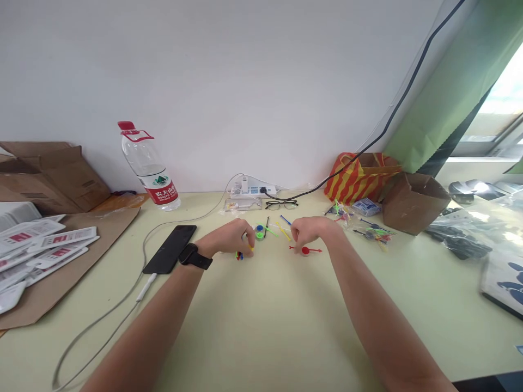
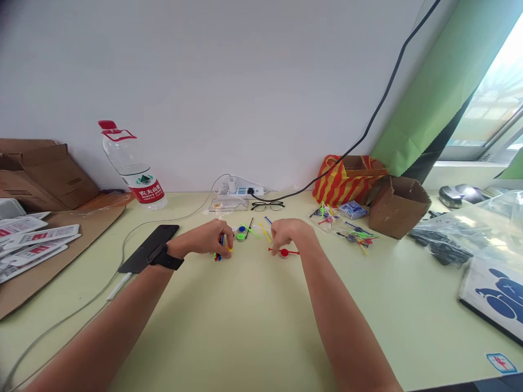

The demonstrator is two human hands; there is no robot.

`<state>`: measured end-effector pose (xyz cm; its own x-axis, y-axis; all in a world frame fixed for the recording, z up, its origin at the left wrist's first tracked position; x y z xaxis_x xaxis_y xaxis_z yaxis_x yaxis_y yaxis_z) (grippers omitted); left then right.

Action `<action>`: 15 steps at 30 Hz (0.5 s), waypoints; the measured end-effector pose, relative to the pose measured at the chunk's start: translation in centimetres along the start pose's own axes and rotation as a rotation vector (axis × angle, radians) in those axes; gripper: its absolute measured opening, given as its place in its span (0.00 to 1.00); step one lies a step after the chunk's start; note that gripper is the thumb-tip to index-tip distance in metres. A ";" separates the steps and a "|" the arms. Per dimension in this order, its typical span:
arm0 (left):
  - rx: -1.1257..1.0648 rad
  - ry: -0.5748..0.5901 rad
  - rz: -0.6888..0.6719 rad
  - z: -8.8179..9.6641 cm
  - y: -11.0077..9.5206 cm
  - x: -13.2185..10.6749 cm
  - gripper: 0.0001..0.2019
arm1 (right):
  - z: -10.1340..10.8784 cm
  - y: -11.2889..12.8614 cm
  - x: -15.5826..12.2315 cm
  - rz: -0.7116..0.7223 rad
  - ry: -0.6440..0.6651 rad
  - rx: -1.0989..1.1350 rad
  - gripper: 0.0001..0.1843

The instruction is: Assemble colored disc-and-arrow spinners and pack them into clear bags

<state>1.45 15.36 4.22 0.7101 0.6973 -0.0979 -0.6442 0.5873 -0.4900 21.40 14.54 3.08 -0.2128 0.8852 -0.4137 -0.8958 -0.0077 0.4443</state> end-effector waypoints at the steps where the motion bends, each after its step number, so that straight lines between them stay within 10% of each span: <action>1: -0.004 -0.011 -0.004 0.2 0.2 -0.1 0.09 | -0.5 -0.5 -0.3 -0.031 0.067 -0.015 0.17; 7: 0.073 -0.167 -0.101 2.6 -1.1 -0.5 0.12 | 0.0 -0.3 -1.2 0.061 0.047 0.114 0.08; 15: -0.182 -0.416 -0.194 4.5 -5.7 -1.0 0.20 | 0.9 6.1 -0.9 0.411 -0.165 0.887 0.05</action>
<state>3.13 13.13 11.06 0.6148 0.7087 0.3460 -0.4249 0.6673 -0.6117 16.48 14.11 6.88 -0.3238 0.9461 -0.0082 -0.1342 -0.0373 0.9902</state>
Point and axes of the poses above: each hand's wrist, its own x-axis towards the middle knuckle, its own z-axis out of the back of the hand, y = z × x, the point moved 9 cm from there along x, towards the middle knuckle, and after that the axes turned 5 degrees about x, right-handed, at the moved point
